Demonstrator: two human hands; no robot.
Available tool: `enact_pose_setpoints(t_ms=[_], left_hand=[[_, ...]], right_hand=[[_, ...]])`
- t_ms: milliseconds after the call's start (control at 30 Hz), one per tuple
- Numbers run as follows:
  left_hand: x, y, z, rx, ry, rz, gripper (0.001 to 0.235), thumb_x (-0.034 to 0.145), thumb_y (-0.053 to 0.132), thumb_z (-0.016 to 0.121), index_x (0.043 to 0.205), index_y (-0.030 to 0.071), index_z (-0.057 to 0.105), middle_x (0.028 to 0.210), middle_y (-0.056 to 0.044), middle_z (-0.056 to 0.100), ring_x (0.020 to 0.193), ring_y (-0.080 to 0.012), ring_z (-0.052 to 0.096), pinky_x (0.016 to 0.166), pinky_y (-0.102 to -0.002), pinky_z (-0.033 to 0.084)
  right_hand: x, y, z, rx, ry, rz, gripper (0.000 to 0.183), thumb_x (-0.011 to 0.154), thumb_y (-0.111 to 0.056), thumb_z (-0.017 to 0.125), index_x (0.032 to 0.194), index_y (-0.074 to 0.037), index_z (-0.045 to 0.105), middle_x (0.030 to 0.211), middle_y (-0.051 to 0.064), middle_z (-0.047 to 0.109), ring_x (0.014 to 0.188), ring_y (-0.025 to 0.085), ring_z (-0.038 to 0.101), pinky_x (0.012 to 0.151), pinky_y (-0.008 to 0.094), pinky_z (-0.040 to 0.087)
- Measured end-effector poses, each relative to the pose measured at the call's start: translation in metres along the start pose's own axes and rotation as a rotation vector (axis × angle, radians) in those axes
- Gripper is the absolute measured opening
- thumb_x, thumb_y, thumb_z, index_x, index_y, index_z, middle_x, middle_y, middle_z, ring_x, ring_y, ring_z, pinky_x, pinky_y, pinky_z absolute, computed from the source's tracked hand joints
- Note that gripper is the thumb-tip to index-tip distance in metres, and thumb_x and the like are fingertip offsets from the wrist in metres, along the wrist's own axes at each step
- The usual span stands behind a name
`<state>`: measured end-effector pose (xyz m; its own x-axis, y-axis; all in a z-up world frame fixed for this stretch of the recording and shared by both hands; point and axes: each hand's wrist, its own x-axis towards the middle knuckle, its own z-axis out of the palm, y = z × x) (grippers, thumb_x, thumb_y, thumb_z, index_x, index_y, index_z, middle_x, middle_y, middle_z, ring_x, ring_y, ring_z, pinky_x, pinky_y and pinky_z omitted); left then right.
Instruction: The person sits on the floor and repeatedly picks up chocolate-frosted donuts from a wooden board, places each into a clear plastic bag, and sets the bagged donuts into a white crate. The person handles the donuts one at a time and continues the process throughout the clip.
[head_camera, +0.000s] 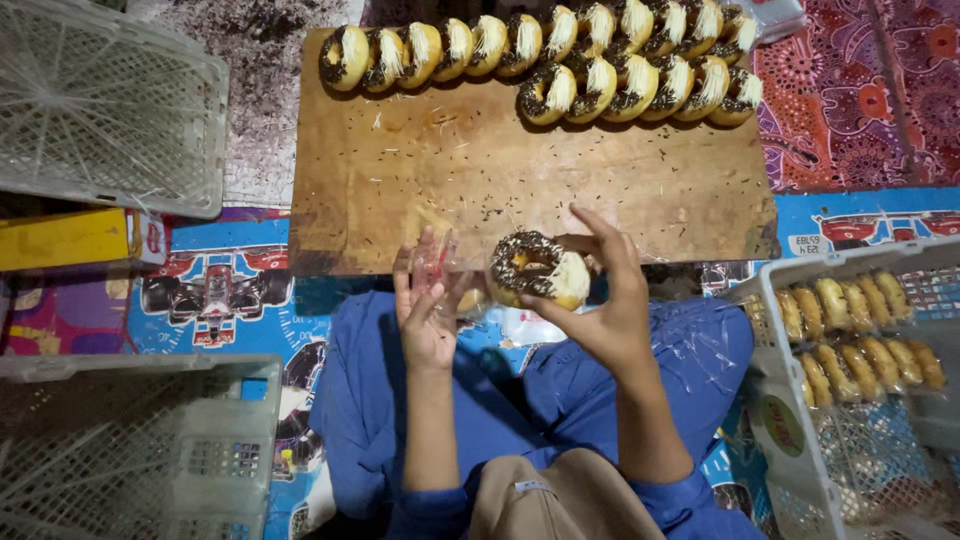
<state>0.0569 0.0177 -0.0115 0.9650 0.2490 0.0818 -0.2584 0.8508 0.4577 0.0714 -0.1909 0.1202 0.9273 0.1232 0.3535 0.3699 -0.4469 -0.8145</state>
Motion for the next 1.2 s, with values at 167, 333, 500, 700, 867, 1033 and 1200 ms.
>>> enact_pose_setpoints(t_ms=[167,333,500,700,867,1033,1200], left_hand=[[-0.003,0.004,0.003,0.123,-0.027,-0.013,0.071,0.086,-0.013,0.059,0.151,0.009,0.038,0.169,-0.017,0.031,0.149,-0.0419,0.04,0.11,-0.051,0.048],[-0.005,0.008,0.006,0.272,-0.03,0.018,0.076,0.088,-0.012,0.062,0.156,0.01,0.038,0.171,-0.018,0.033,0.151,-0.0316,0.042,0.117,-0.038,0.05],[-0.006,0.007,0.004,0.235,-0.012,0.01,0.073,0.088,-0.009,0.061,0.154,0.01,0.037,0.168,-0.018,0.033,0.15,-0.0291,0.044,0.105,-0.039,0.056],[-0.002,0.005,-0.018,-0.063,0.08,-0.016,0.069,0.096,-0.004,0.058,0.159,0.01,0.032,0.166,-0.023,0.033,0.145,-0.0365,0.042,0.106,-0.047,0.056],[-0.006,-0.005,-0.032,-0.322,0.008,-0.09,0.068,0.099,0.002,0.059,0.16,0.009,0.03,0.163,-0.027,0.032,0.146,-0.05,0.038,0.105,-0.05,0.055],[-0.009,-0.012,-0.033,-0.299,-0.086,-0.145,0.068,0.097,0.003,0.061,0.159,0.008,0.032,0.162,-0.027,0.034,0.148,-0.0487,0.037,0.112,-0.056,0.046],[-0.013,-0.017,-0.026,-0.038,-0.013,-0.268,0.068,0.092,0.0,0.059,0.155,0.005,0.034,0.161,-0.027,0.037,0.147,-0.0471,0.041,0.119,-0.056,0.039]], right_hand=[[0.006,0.005,-0.002,0.179,0.024,-0.012,0.099,0.069,-0.016,0.095,0.154,-0.006,0.044,0.142,0.014,0.062,0.124,0.02,0.066,0.106,0.035,0.053],[0.012,-0.005,0.003,0.118,0.0,-0.013,0.101,0.067,-0.016,0.096,0.154,-0.007,0.045,0.128,0.009,0.069,0.121,0.02,0.069,0.104,0.034,0.054],[0.0,0.002,0.003,-0.002,-0.057,-0.067,0.099,0.062,-0.018,0.096,0.148,-0.008,0.049,0.121,0.011,0.069,0.114,0.023,0.068,0.098,0.035,0.054],[0.008,0.094,0.025,-0.23,0.082,0.104,0.094,0.067,-0.036,0.099,0.148,-0.015,0.055,0.117,0.011,0.068,0.109,0.025,0.063,0.096,0.038,0.051],[0.031,0.159,0.051,-0.48,0.236,0.032,0.091,0.069,-0.034,0.096,0.145,-0.006,0.055,0.119,0.015,0.067,0.11,0.035,0.057,0.097,0.047,0.046],[0.006,0.109,0.047,-0.375,0.387,-0.282,0.042,0.089,-0.014,0.087,0.125,-0.008,0.066,0.121,0.012,0.069,0.112,0.031,0.065,0.102,0.041,0.051],[-0.009,0.048,0.034,-0.282,-0.056,-0.833,0.033,0.085,-0.006,0.079,0.115,0.002,0.07,0.115,0.014,0.071,0.105,0.031,0.07,0.087,0.042,0.06]])
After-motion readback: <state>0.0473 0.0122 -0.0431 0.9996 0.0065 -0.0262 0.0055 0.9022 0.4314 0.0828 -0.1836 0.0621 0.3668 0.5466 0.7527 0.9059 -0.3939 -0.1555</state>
